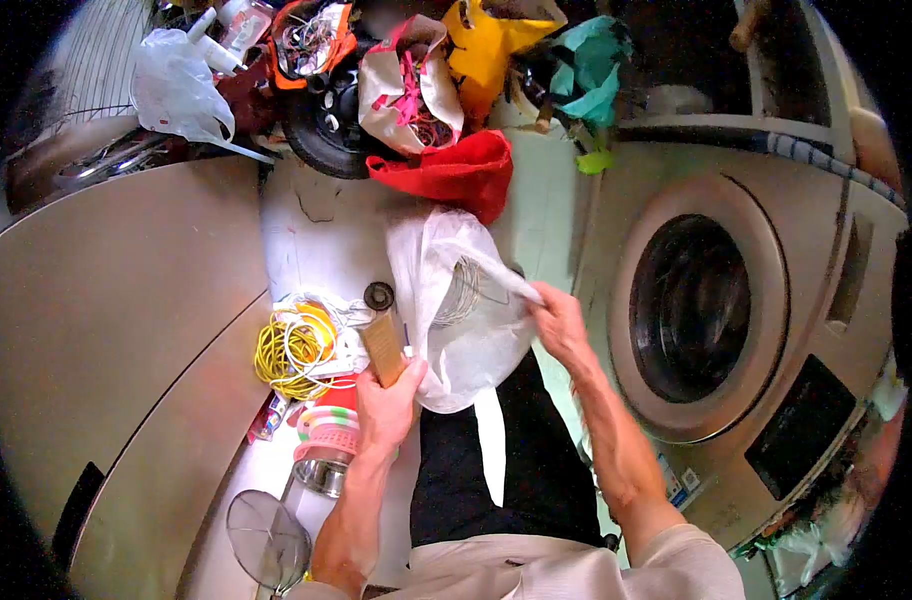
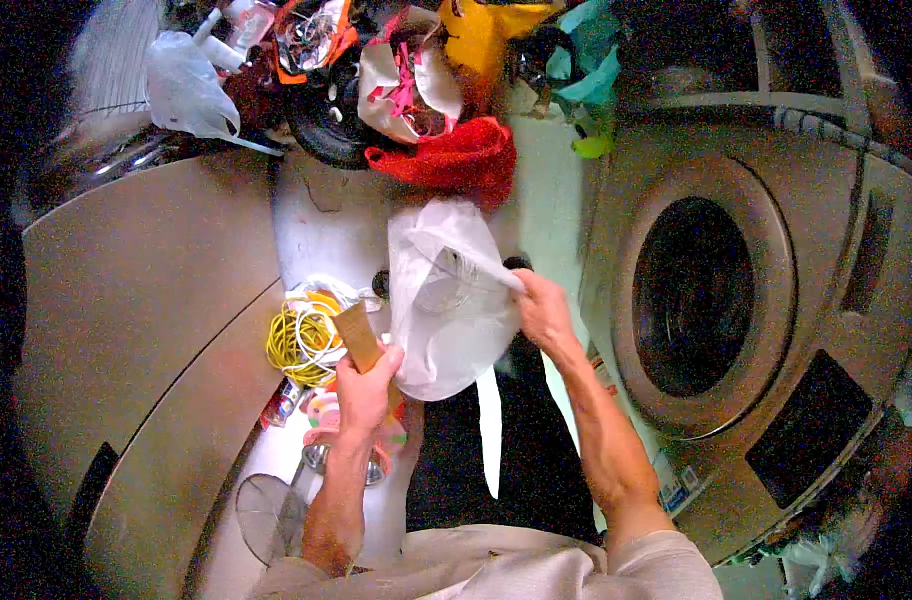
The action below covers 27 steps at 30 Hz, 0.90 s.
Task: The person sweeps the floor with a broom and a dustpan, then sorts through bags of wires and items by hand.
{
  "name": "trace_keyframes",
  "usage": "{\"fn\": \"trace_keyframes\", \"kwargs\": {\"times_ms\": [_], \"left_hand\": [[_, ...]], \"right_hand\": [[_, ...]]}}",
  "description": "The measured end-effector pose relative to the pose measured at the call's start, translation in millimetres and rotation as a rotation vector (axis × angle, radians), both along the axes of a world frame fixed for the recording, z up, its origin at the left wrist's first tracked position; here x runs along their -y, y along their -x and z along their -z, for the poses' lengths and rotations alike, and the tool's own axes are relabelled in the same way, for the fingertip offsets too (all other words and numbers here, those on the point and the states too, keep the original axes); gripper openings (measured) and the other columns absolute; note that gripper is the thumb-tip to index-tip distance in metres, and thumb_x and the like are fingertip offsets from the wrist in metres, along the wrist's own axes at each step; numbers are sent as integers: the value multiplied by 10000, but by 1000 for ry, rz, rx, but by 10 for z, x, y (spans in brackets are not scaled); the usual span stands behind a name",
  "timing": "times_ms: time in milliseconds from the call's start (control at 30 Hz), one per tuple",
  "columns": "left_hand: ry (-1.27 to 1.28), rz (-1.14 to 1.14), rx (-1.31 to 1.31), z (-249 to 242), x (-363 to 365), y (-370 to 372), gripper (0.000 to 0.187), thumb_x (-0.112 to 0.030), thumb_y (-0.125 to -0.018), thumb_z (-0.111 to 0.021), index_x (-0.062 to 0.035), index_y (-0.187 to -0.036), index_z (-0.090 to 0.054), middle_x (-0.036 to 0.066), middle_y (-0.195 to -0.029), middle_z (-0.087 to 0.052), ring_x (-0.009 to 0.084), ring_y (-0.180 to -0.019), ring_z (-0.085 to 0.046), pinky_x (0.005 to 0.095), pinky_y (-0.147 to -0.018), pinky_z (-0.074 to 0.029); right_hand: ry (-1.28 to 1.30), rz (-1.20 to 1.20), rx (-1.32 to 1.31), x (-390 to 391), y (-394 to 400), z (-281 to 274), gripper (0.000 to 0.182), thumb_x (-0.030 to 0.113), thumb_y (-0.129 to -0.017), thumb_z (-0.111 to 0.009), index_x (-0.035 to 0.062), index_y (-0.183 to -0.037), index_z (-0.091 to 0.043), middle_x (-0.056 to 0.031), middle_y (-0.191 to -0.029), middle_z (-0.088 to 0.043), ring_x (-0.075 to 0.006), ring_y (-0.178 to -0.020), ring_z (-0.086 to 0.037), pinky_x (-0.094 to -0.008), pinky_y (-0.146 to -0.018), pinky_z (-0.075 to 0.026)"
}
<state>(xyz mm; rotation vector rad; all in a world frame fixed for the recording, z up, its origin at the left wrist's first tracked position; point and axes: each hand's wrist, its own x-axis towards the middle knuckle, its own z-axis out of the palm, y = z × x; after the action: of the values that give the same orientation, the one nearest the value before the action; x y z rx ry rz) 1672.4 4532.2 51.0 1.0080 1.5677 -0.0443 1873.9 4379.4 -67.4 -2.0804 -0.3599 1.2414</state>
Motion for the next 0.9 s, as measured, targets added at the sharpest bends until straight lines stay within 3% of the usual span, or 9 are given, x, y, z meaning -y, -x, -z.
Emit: {"fn": "trace_keyframes", "kwargs": {"times_ms": [100, 233, 367, 433, 500, 600, 733, 800, 900], "left_hand": [[-1, -80, 43, -255, -68, -60, 178, -155, -797, -740, -50, -825, -599, -23, -757, -574, 77, -669, -524, 256, -617, -437], [1, 106, 93, -555, 55, -18, 202, -208, -834, -726, -38, -827, -617, -11, -697, -588, 90, -620, -534, 272, -571, -430], [10, 20, 205, -820, 212, -181, 150, -133, -805, -734, -60, -804, -604, -8, -748, -632, 97, -653, -598, 274, -607, -485], [32, -31, 252, -998, 248, -413, 160, -163, -819, -741, -48, -822, -630, 16, -761, -661, 100, -660, -617, 276, -609, -498], [123, 58, 306, -980, 324, -533, 160, -147, -862, -703, 3, -890, -658, 5, -780, -673, 112, -677, -605, 284, -616, -489], [60, 91, 468, -808, 577, -820, 211, -204, -877, -680, 2, -904, -643, 85, -725, -652, 120, -652, -585, 308, -598, -477], [-19, 348, 394, -506, 584, -907, 268, -272, -871, -678, -11, -927, -653, 190, -741, -638, 163, -659, -617, 339, -614, -478], [11, 191, 423, -339, 576, -787, 277, -281, -864, -684, -9, -908, -654, 168, -737, -646, 157, -662, -613, 329, -620, -479], [190, -112, 417, -232, 355, -547, 294, -301, -856, -691, -9, -863, -656, 6, -751, -634, 113, -694, -579, 278, -670, -474]], "right_hand": [[27, 173, -54, 73, -333, -608, 215, 1, -888, -562, 20, -1075, -665, 12, -798, -621, -74, -714, -538, -224, -628, -443], [-45, 133, 42, 33, -555, -1116, 331, -59, -823, -520, 34, -1104, -669, -28, -857, -667, -96, -693, -569, -234, -621, -466], [-195, 107, 219, -219, -723, -1450, 364, -98, -773, -514, 41, -1067, -677, -18, -931, -672, -96, -737, -578, -235, -649, -474], [-262, 161, 253, -442, -855, -1477, 366, -117, -775, -491, 34, -1061, -662, -19, -957, -662, -115, -856, -595, -233, -782, -474], [-301, 92, 386, -607, -1023, -1521, 367, -122, -781, -497, 29, -1078, -652, -19, -967, -661, -116, -901, -597, -235, -823, -466], [-347, 58, 379, -775, -1223, -1457, 286, -77, -891, -480, 6, -1123, -625, -12, -1018, -632, -86, -884, -562, -206, -786, -447], [-206, -194, 572, -967, -1192, -1255, 276, 23, -928, -528, -10, -1193, -596, -69, -1075, -646, -159, -965, -602, -262, -859, -473], [-246, -383, 831, -951, -1037, -1147, 280, 56, -931, -546, -5, -1200, -588, -126, -1113, -641, -211, -987, -615, -285, -870, -476], [-334, -311, 617, -807, -546, -1076, 306, 22, -866, -623, 30, -1172, -603, -141, -1074, -642, -281, -948, -638, -354, -850, -504]]}}
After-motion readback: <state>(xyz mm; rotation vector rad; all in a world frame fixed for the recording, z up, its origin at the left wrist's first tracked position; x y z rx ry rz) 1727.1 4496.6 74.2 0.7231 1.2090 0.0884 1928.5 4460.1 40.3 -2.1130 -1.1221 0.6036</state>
